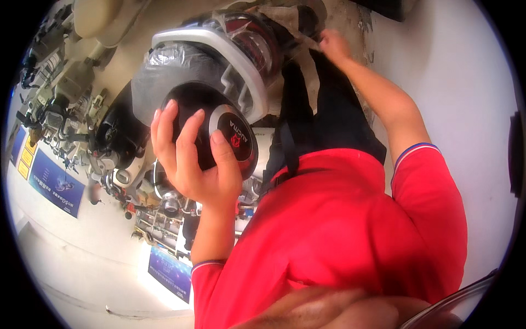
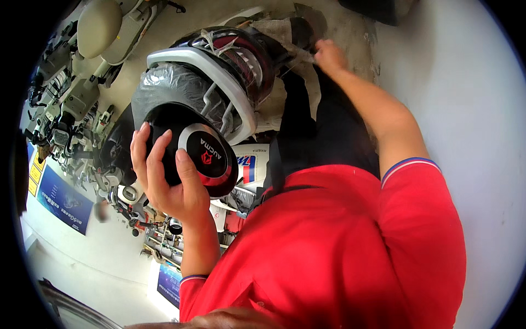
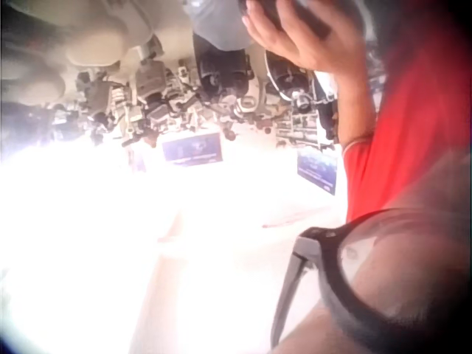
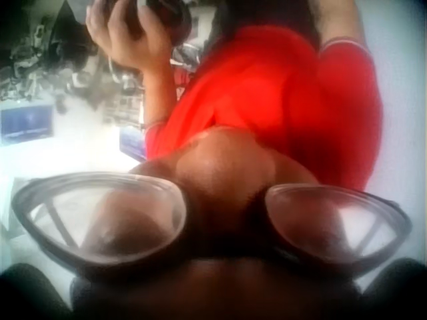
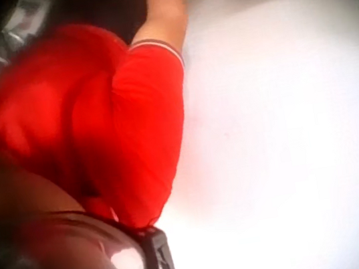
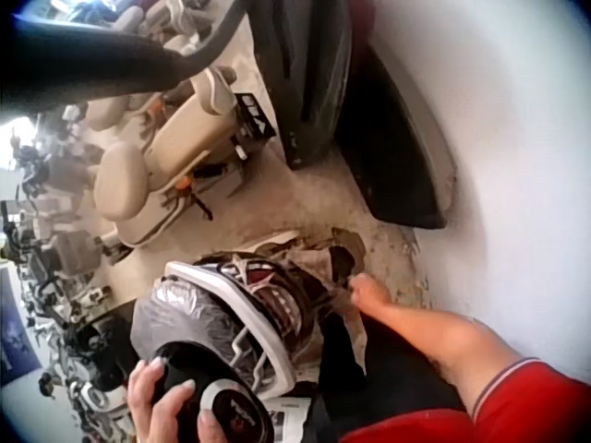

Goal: The person wipes the surfaces of several detached scooter seats using a cloth, moving down a row of seats to clean each one.

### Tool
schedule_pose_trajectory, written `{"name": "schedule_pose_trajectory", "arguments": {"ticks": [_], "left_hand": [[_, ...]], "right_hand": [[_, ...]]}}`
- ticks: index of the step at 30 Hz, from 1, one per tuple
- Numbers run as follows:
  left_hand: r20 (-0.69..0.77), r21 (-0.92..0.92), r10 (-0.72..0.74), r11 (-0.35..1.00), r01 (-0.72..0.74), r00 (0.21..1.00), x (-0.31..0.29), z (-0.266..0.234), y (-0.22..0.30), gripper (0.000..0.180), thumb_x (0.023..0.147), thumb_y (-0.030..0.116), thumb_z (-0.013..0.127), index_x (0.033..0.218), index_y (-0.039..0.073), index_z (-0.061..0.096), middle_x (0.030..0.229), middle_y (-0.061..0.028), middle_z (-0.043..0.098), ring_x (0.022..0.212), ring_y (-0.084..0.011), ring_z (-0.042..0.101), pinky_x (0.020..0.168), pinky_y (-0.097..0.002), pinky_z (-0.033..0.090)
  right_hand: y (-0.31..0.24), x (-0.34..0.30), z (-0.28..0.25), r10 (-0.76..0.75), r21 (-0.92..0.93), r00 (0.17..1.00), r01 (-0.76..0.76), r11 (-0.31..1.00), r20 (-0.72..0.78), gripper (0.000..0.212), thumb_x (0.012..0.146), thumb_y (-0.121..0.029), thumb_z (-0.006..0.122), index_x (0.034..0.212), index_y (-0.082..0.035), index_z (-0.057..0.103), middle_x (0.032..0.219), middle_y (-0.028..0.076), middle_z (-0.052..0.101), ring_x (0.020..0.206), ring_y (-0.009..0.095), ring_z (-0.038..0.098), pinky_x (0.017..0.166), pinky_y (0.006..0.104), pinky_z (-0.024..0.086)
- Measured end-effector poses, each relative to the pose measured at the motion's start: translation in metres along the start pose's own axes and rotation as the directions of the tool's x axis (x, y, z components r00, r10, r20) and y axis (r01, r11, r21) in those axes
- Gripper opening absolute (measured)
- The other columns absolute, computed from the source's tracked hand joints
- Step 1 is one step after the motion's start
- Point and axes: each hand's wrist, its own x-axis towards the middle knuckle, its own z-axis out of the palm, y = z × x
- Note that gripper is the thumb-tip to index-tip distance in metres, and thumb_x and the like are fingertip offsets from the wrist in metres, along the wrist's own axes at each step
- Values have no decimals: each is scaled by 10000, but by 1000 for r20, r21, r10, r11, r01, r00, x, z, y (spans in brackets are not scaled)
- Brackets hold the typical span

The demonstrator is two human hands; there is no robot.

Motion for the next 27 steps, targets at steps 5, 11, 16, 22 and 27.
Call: {"name": "schedule_pose_trajectory", "arguments": {"ticks": [5, 11, 16, 22, 27], "left_hand": [[-12, 9, 4, 1000, -4, 1000, 0, -1, -1, 226, 788, 74, 570, 981, -21, 640, 1218, -191, 552, 1182, -367, 474, 1014, -452, 329], [0, 29, 2, 1000, -2, 1000, 1, 1, 2, 222, 790, 75, 570, 978, -18, 642, 1218, -188, 555, 1185, -361, 474, 1016, -450, 328], [-7, 14, -5, 1000, 5, 1000, 0, 2, 2, 219, 787, 78, 578, 975, -14, 643, 1220, -186, 555, 1185, -358, 474, 1015, -447, 330], [-42, -26, -7, 1000, 6, 999, -1, 0, 0, 212, 776, 73, 602, 971, 4, 648, 1208, -173, 562, 1181, -359, 473, 1019, -438, 324], [-75, -7, -20, 1000, 19, 997, -4, -2, -7, 210, 753, 69, 630, 957, 21, 651, 1197, -154, 571, 1172, -350, 478, 1004, -425, 342]], "right_hand": [[0, 28, -39, 150, 116, 951, -123, 986, -272, 200, 726, -174, 584, 907, -91, 601, 929, 126, 614, 856, 340, 581, 723, 426, 473], [-98, 52, -7, 5, 167, 989, 21, 986, -150, 335, 790, -296, 624, 1085, -141, 592, 1068, 110, 580, 972, 309, 568, 803, 433, 480], [-88, 41, -10, -205, -134, 978, 197, 971, -46, 388, 809, -231, 619, 1172, -138, 521, 1112, 117, 543, 1046, 320, 540, 804, 435, 487], [-67, 46, -51, 295, -193, 825, -228, 954, 483, 335, 777, -177, 569, 1083, -44, 600, 1093, 195, 611, 996, 351, 597, 834, 443, 480], [-149, 119, -138, 134, -166, 767, -36, 985, 628, 373, 821, -376, 555, 722, -40, 681, 598, 112, 645, 626, 244, 652, 561, 409, 518]]}}
